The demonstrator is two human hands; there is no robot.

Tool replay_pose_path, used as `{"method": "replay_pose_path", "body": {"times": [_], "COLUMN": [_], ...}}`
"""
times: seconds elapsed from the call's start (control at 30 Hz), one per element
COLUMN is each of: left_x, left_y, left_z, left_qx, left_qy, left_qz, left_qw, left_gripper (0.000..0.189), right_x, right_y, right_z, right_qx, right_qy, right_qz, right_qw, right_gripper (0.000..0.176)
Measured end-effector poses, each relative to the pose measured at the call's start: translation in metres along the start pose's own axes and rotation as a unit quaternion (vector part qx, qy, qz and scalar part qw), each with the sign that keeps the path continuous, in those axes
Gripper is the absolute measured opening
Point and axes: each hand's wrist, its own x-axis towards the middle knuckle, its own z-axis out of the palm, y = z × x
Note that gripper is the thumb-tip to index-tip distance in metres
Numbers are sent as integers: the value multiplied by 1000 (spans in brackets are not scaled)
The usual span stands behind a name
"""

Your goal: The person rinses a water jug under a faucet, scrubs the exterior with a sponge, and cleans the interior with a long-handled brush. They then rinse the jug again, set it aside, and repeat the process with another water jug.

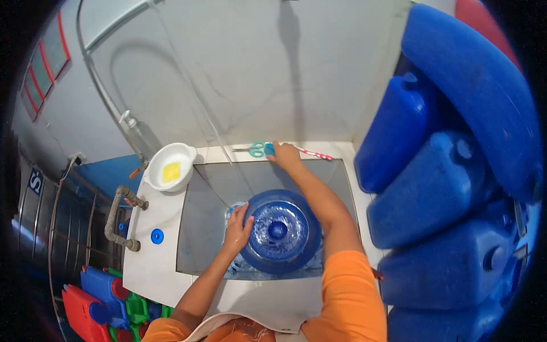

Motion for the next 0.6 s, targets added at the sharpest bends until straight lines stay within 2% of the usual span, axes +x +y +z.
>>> {"method": "replay_pose_path", "body": {"times": [0.03,0.07,0.1,0.17,0.2,0.23,0.27,0.3,0.33,0.37,0.43,0.47,0.53,0.57,0.6], "left_x": [-1,1,2,7,9,6,4,3,-1,-1,7,18,49,61,73], "left_y": [4,9,16,32,28,29,32,37,42,42,39,33,16,9,1], "left_z": [-4,-8,-9,-3,5,13,22,28,32,33,30,28,19,12,4], "left_qx": [59,140,147,232,215,213,242,271,260,257,236,236,179,175,201], "left_qy": [-1,-6,-1,-16,-14,-18,24,66,95,94,72,72,8,9,-30], "left_qz": [2,2,-7,-112,-118,-124,-126,-126,-123,-125,-48,-48,135,131,172], "left_qw": [998,990,989,966,969,969,962,952,953,954,968,968,975,976,964], "left_gripper": [50,51,51,53,56,56,58,60,65,65,69,69,70,70,71], "right_x": [13,26,42,69,58,56,59,62,67,69,70,71,74,73,72], "right_y": [18,22,10,-9,-43,-78,-101,-110,-116,-119,-120,-120,-124,-124,-126], "right_z": [36,56,60,61,13,-25,-45,-46,-47,-48,-51,-53,-54,-53,-53], "right_qx": [-99,-191,-181,-56,-34,16,64,61,218,367,379,392,383,373,370], "right_qy": [107,215,216,236,44,-59,-160,-163,-280,-385,-407,-426,-445,-462,-465], "right_qz": [-25,-46,-54,-55,-100,-80,-57,-55,1,58,55,51,54,57,58], "right_qw": [989,957,958,969,993,995,983,983,935,845,829,814,808,803,802], "right_gripper": [56,55,55,40,23,19,17,17,17,18,18,18,19,20,20]}}
